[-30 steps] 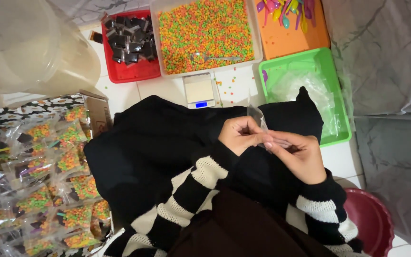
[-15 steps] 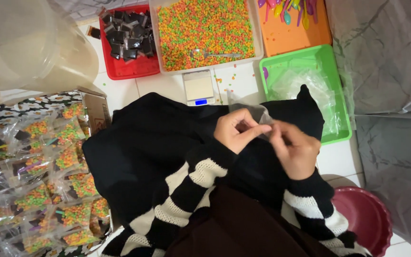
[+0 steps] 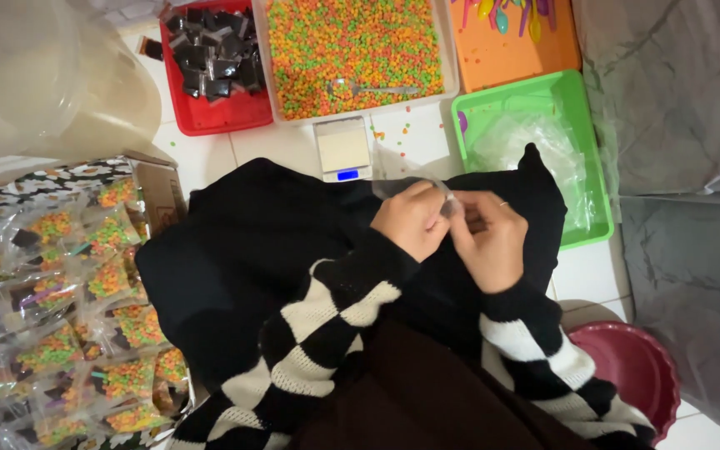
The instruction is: Filling small plastic bags with colorful sprinkles using a spoon, weighing them on a digital scale, and placing them into a storage box.
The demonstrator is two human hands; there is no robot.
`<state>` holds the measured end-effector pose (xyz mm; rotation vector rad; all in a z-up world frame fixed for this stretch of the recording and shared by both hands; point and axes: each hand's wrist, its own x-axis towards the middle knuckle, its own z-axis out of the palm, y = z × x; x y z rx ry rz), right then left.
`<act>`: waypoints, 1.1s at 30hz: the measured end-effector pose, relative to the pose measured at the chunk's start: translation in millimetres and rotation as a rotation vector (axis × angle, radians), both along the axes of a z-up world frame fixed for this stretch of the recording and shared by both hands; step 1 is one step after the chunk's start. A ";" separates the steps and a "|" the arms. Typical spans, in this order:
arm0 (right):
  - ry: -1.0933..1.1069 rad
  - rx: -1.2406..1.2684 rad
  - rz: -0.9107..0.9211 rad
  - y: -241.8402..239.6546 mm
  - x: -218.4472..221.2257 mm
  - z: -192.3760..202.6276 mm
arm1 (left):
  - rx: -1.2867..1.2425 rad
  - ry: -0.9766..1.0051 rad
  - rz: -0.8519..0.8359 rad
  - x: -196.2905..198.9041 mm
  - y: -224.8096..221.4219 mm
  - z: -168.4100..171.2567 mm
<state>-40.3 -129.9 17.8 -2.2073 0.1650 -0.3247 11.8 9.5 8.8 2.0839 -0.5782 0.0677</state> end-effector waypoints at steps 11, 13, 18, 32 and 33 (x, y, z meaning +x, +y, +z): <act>-0.025 -0.006 -0.063 -12.8 26.8 3.8 | 0.205 0.022 -0.350 44.8 12.0 -21.7; -0.024 -0.038 -0.053 -21.9 43.2 4.0 | 0.197 -0.065 -0.305 63.5 4.6 -35.8; 0.251 0.192 0.304 -73.9 103.3 14.6 | -0.017 -0.151 -0.163 101.6 -16.1 -59.8; 0.061 -0.953 0.165 -250.4 378.9 -332.6 | -0.139 0.005 0.009 143.8 -43.9 -99.6; 0.238 -1.072 0.147 -253.4 387.1 -355.3 | -0.168 -0.023 0.039 141.6 -46.7 -113.5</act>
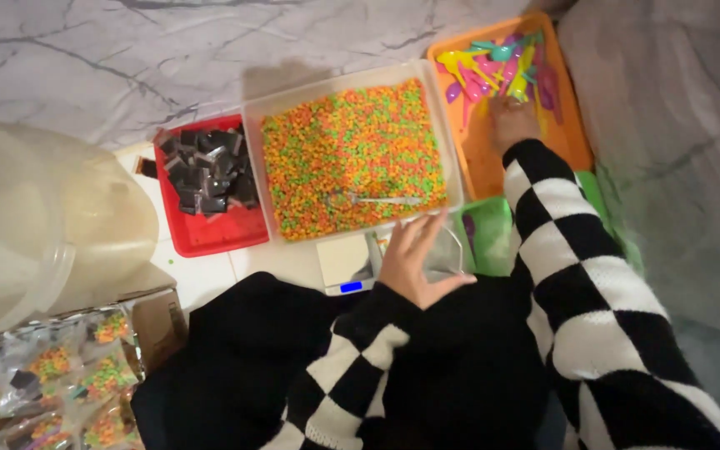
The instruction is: Filling small plastic bags with colorful sprinkles using a spoon, weighing them on a digital scale, and placing them into a storage box.
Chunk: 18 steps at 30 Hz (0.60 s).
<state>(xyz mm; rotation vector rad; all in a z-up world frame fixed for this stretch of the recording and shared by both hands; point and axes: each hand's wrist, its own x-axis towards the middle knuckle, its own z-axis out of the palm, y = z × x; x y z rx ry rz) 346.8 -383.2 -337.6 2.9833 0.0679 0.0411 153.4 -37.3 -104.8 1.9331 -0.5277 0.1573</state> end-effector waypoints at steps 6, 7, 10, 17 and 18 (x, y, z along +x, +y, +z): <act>-0.245 -0.176 0.014 -18.0 0.6 -43.9 | -0.003 0.041 -0.015 2.8 0.6 -3.9; -0.247 -0.175 0.016 -19.5 1.3 -40.2 | -0.003 0.039 -0.014 2.3 -2.0 -7.7; -0.332 -0.099 0.043 -21.6 3.2 -31.4 | 0.005 0.033 0.012 0.7 -5.9 -14.6; -0.247 0.383 -0.443 -7.3 -17.1 1.9 | 0.047 0.081 0.034 -15.5 -1.2 -24.4; -0.378 0.357 -0.426 4.3 -24.9 21.5 | 0.068 0.083 0.054 -17.3 1.1 -24.1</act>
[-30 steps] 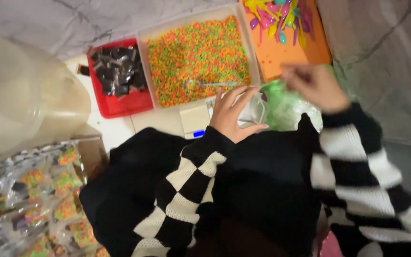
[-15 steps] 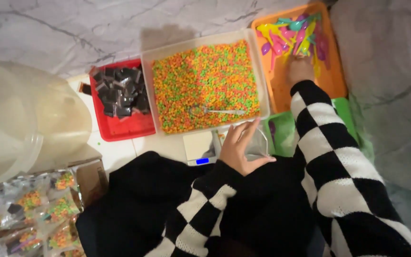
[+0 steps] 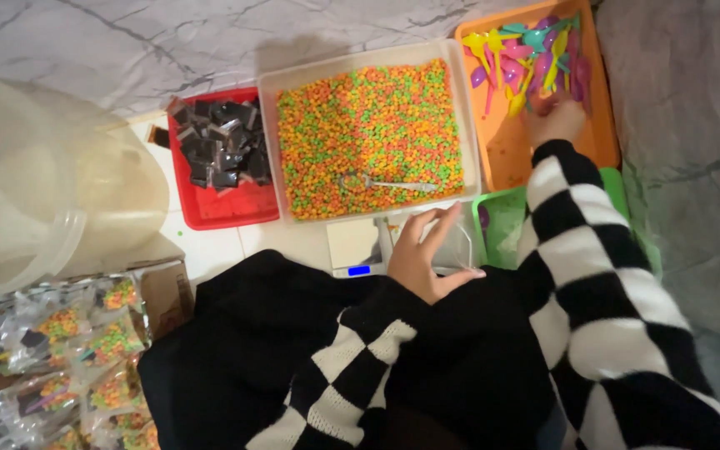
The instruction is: Filling small plastic bags with colorful sprinkles using a spoon, weighing them on a digital scale, and placing them into a storage box.
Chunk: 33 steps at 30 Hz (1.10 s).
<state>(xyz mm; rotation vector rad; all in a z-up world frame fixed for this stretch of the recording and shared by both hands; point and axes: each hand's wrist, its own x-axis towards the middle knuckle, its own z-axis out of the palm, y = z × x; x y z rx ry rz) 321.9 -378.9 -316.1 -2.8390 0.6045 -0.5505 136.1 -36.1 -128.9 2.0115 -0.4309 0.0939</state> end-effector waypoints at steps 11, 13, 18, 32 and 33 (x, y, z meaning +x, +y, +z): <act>0.277 0.736 0.531 110.6 -152.9 307.1 | 0.090 -0.088 0.145 17.1 36.5 24.5; 0.402 0.675 0.572 132.7 -173.2 346.1 | 0.113 -0.065 0.117 11.6 42.9 36.0; 0.448 0.299 0.688 173.3 -190.9 361.5 | -0.012 -0.190 0.083 -6.2 44.8 21.9; 0.143 0.584 1.027 266.5 -181.0 311.1 | 0.027 -0.128 0.081 -22.2 101.7 19.8; 0.223 0.630 1.096 270.1 -178.7 318.3 | 0.023 -0.115 0.105 -20.2 107.0 13.9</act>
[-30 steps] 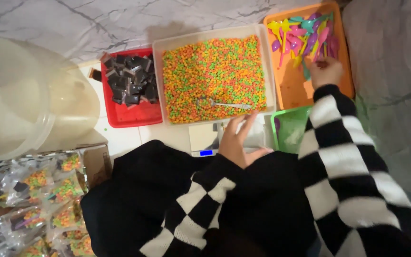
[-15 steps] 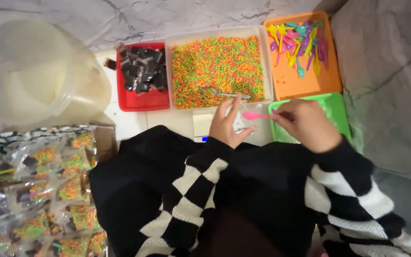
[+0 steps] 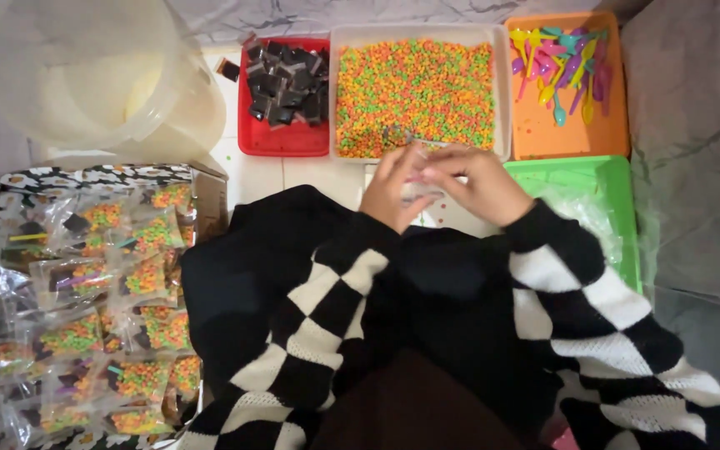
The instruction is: Filling small plastic bags with colorful sprinkles using a spoon, weighing them on a digital scale, and placing them into a storage box.
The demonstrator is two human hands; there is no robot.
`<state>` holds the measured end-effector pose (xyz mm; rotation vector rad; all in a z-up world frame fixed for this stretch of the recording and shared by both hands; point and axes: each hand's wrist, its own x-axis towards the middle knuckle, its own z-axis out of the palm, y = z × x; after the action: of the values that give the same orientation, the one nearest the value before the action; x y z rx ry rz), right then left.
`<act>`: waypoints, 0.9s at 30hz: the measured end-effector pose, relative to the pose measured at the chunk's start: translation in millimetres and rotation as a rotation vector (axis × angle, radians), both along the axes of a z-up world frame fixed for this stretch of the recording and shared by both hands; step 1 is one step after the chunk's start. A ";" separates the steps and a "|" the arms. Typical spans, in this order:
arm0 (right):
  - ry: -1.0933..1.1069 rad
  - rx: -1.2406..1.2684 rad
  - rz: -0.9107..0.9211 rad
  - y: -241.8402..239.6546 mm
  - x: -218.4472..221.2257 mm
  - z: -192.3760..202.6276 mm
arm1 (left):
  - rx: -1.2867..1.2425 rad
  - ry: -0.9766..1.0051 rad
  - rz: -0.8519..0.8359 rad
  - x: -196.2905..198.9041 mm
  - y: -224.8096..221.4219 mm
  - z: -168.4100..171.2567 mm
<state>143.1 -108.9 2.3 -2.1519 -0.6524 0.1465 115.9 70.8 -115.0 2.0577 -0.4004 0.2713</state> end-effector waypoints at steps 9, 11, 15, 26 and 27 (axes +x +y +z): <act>0.076 -0.627 -0.380 -82.0 115.8 -241.5 | 0.009 0.068 0.149 55.1 43.9 -28.6; 0.021 -0.833 -0.345 -59.5 111.7 -228.5 | 0.010 0.019 0.193 69.3 48.9 -34.1; -0.004 -1.055 -0.312 -71.8 124.9 -301.1 | 0.005 0.046 0.237 84.7 63.2 -32.0; 0.237 0.363 -0.653 -60.0 166.7 -198.1 | -0.035 0.154 0.233 106.8 78.1 -35.0; 0.265 0.499 -0.716 -50.4 170.4 -191.1 | -0.014 0.213 0.195 103.2 78.2 -23.0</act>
<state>313.6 -159.3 -188.8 -1.7142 0.2374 -0.1104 219.1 149.0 -137.9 2.0887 -0.0678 0.1687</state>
